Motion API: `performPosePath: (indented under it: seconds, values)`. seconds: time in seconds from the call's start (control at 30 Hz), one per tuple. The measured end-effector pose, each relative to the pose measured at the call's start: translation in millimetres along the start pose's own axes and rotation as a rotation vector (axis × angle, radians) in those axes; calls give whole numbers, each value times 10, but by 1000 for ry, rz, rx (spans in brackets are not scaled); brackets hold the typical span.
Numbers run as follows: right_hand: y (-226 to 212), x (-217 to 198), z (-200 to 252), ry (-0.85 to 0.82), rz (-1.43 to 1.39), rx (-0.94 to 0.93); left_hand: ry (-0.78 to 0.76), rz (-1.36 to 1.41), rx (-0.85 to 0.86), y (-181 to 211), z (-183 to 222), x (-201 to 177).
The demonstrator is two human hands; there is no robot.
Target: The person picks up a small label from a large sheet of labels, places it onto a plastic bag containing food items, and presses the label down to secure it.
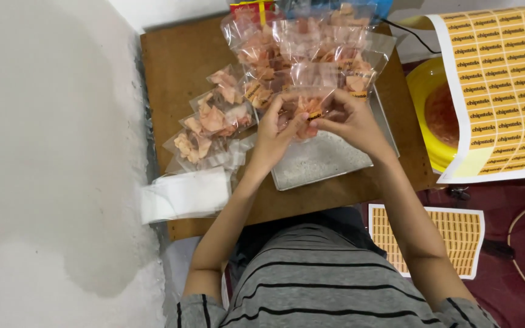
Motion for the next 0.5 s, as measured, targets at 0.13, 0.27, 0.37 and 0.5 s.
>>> performPosePath:
  seconds: [0.13,0.27,0.37,0.5]
  values:
    - [-184,104,-29,-30,14,-3,28,-26,-37,-41,30,-83]
    - [-61,147,-85,-48,16,-3,24,5,-63,-47,57,-139]
    - [-31,171,-108,-69,12,3,21,3,-89,-48,84,-172]
    - [-201,176,-127,-79,21,-27,17,37,-112,-30,90,-182]
Point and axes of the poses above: each hand's wrist, its own z-axis away from the middle knuckle, its own x-axis out of the palm, y = z × x, the point moved 4 cm from there along -z, towards the middle knuckle, and after that the axes turned 14 degrees about z, right-handed, at the moved point
